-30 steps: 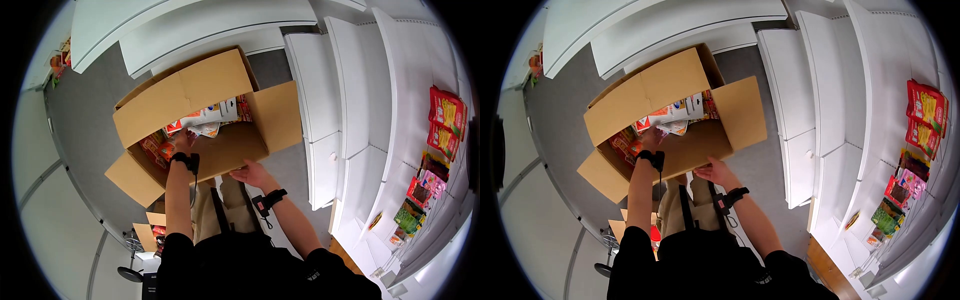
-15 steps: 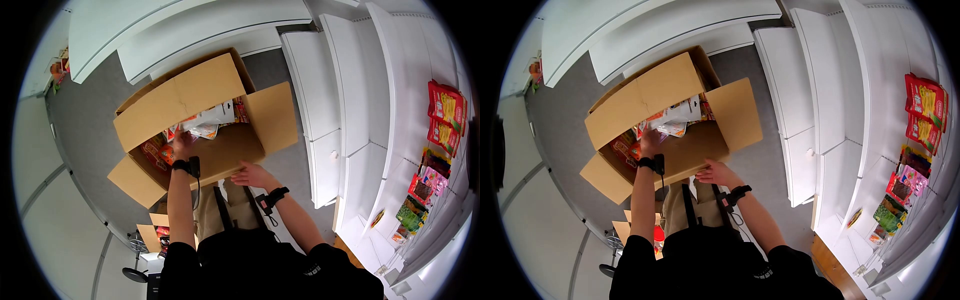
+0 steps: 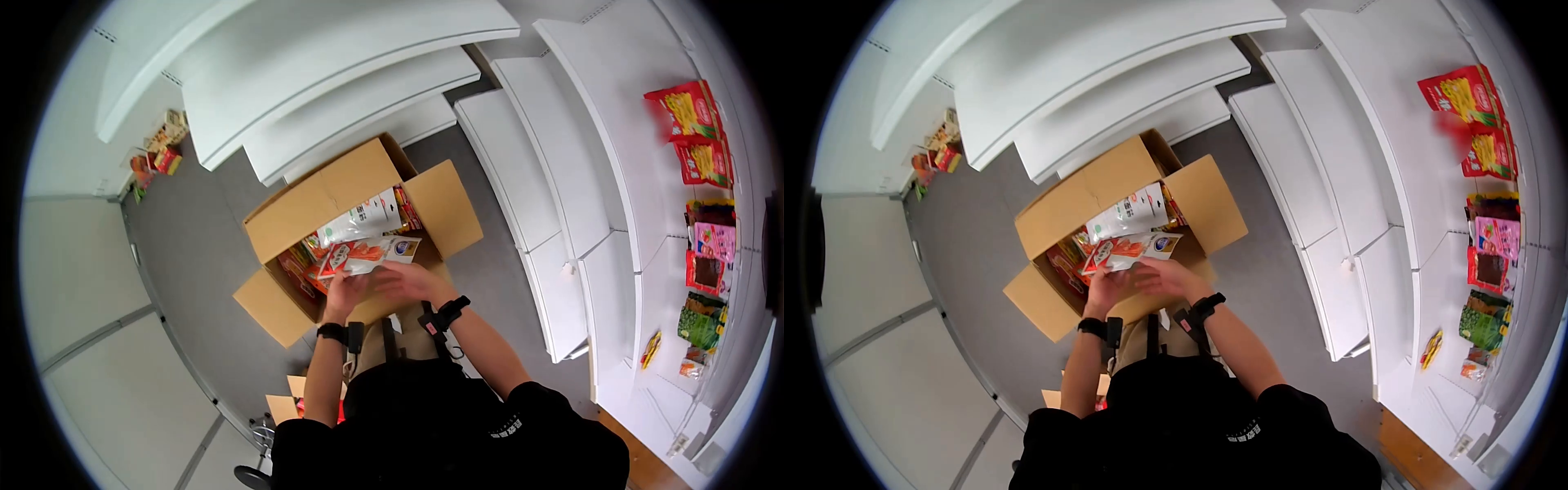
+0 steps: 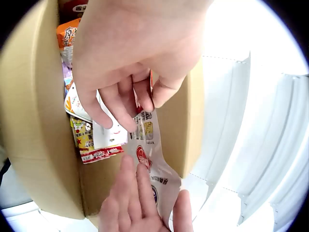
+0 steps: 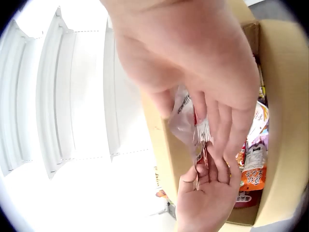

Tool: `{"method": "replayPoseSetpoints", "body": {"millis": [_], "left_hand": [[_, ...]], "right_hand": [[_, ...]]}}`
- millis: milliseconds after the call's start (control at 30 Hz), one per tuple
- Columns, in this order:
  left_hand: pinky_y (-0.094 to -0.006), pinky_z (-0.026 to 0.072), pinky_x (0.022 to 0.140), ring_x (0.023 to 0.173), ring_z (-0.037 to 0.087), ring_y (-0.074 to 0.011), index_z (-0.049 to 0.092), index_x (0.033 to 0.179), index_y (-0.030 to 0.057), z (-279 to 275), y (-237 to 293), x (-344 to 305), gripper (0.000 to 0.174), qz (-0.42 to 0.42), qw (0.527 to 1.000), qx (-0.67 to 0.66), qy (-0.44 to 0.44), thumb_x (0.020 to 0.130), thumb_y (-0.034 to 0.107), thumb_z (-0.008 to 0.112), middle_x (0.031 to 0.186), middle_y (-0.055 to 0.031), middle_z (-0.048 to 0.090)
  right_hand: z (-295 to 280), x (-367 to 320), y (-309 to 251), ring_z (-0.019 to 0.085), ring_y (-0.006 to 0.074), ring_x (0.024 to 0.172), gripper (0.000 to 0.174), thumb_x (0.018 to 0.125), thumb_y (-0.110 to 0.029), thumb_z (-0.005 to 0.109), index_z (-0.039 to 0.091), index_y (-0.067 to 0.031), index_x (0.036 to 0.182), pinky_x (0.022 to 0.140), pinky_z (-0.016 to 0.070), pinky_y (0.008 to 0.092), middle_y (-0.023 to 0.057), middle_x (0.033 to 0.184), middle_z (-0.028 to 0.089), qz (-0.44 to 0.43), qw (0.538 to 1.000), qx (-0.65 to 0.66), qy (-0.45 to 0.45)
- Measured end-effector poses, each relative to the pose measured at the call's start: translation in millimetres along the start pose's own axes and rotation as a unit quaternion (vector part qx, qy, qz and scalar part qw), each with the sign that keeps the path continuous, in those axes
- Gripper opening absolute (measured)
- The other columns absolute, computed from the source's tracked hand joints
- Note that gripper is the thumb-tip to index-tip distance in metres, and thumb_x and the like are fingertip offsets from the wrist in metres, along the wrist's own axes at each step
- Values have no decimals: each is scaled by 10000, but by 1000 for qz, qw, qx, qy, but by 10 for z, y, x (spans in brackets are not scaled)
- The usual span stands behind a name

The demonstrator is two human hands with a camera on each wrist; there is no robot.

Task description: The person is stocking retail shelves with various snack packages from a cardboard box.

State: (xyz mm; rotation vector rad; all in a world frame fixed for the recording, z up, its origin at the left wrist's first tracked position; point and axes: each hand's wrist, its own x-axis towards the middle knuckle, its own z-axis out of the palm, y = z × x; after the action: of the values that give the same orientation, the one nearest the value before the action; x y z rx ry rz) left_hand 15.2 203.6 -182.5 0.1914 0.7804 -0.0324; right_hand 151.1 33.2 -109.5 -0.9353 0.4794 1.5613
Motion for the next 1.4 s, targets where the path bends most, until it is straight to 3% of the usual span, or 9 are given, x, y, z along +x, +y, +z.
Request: {"method": "replayPoseSetpoints", "body": {"millis": [333, 367, 500, 767, 867, 1067, 1200, 1233, 1400], "left_hand": [[-411, 421, 946, 1079, 545, -222, 570, 986, 101, 923, 138, -732, 148, -9, 990, 124, -58, 853, 135, 624, 1032, -37, 599], [-389, 428, 933, 1082, 536, -205, 537, 1132, 77, 942, 120, -730, 270, -2, 987, 132, -91, 878, 146, 602, 1113, -44, 585], [-356, 451, 906, 1028, 557, -169, 533, 1154, 50, 1389, -27, -878, 294, 83, 968, 203, -119, 877, 122, 603, 1118, -32, 587], [-294, 468, 828, 959, 586, -156, 546, 1157, -7, 2069, -213, -1230, 344, 260, 855, 416, -167, 842, 84, 652, 1098, -77, 610], [-301, 470, 817, 942, 588, -161, 560, 1139, -11, 2114, -297, -1271, 333, 261, 835, 449, -179, 840, 96, 661, 1089, -76, 615], [-295, 457, 835, 940, 579, -163, 565, 1119, -39, 2252, -433, -1422, 372, 310, 708, 598, -213, 803, 107, 696, 1071, -88, 618], [-291, 454, 829, 902, 577, -155, 563, 1110, -33, 2206, -391, -1087, 305, 436, 686, 528, -246, 807, -28, 598, 1002, -59, 625], [-286, 456, 818, 920, 569, -136, 577, 1078, -31, 2250, -405, -1120, 213, 361, 769, 472, -235, 880, 38, 543, 990, -56, 619], [-288, 458, 786, 872, 556, -132, 564, 1076, -3, 2685, -360, -1078, 353, 246, 848, 403, -241, 984, 302, 413, 982, -51, 605]], "right_hand": [[396, -756, -189, 511, 254, 1147, 426, 948, -307, 495, 423, -39, 1271, 960, 445, 440, 109, 1254, 505, -317, 942, 110, -7], [442, -810, -217, 500, 230, 1149, 427, 946, -317, 500, 420, -58, 1276, 955, 441, 425, 95, 1251, 503, -329, 938, 114, -2], [842, -1218, -173, 492, 183, 1137, 516, 914, -330, 551, 379, -76, 1330, 919, 431, 373, 79, 1266, 472, -440, 896, 5, 49], [1007, -1481, -92, 545, 163, 1065, 489, 866, -198, 625, 426, -53, 1287, 850, 459, 297, 59, 1193, 544, -489, 866, 23, 101], [1010, -1587, -46, 570, 186, 1043, 442, 858, -152, 624, 466, -14, 1246, 836, 481, 307, 92, 1186, 556, -517, 850, 57, 84], [882, -1944, -117, 584, 228, 1057, 368, 871, -77, 579, 483, 50, 1203, 894, 489, 354, 150, 1185, 566, -553, 824, 118, 24], [838, -2457, -203, 580, 224, 1071, 329, 878, -54, 564, 500, 71, 1175, 934, 472, 345, 154, 1180, 576, -606, 782, 148, 1], [795, -2574, -206, 575, 223, 1080, 329, 881, -53, 562, 499, 68, 1180, 941, 467, 344, 153, 1185, 574, -615, 775, 147, 9], [455, -3068, -107, 572, 204, 1083, 312, 889, -50, 559, 520, 29, 1189, 952, 450, 341, 114, 1197, 579, -645, 758, 95, 38]]}}
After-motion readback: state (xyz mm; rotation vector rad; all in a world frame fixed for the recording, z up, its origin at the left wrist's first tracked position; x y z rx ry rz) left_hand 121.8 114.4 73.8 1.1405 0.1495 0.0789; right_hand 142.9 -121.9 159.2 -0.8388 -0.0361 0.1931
